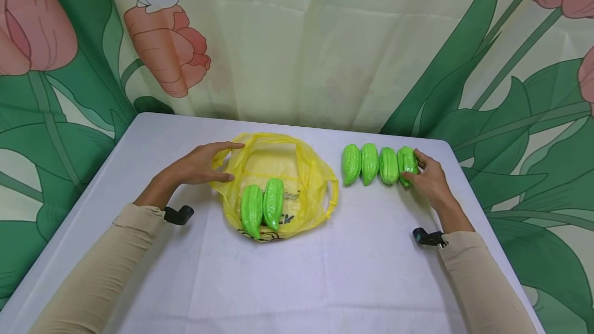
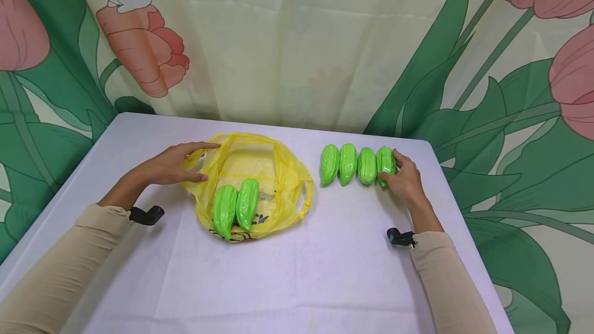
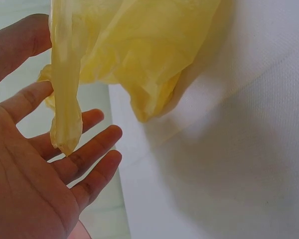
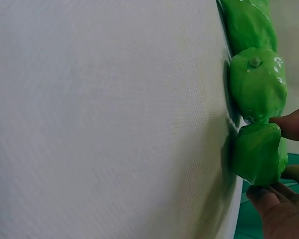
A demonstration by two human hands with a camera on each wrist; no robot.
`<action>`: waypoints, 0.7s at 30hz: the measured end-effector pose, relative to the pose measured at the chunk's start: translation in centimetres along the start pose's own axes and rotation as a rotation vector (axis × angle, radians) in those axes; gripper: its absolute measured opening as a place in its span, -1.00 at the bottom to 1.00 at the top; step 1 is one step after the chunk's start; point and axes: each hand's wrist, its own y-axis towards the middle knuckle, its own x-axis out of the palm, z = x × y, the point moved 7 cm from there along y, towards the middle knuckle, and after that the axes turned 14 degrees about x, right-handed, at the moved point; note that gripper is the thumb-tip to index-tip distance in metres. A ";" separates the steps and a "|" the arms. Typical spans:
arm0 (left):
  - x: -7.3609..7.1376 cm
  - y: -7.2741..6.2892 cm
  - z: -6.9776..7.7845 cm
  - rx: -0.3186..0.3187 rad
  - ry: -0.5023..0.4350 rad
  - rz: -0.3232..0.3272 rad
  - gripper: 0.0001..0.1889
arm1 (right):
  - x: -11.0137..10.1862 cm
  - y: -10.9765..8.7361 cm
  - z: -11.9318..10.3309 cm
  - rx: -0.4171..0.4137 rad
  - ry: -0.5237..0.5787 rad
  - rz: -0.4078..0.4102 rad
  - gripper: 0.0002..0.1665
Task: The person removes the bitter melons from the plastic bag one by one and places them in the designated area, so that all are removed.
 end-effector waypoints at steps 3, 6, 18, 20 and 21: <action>-0.1 0.0 0.1 0.000 -0.001 0.000 -0.14 | -0.1 0.0 0.0 0.003 -0.012 -0.002 0.10; -0.1 -0.1 0.1 0.000 -0.002 0.000 -0.14 | -0.3 -0.1 -0.1 -0.008 -0.012 -0.004 0.10; -0.1 0.0 0.1 0.002 0.002 -0.006 -0.14 | -1.0 -2.1 -1.7 -0.083 0.041 0.068 0.07; -0.1 -0.1 0.1 -0.001 0.002 -0.005 -0.15 | -0.9 -2.6 -2.3 -0.095 0.062 0.089 0.07; -0.2 -0.1 0.1 -0.005 0.001 -0.005 -0.15 | -0.8 -2.9 -2.6 -0.101 0.069 0.098 0.07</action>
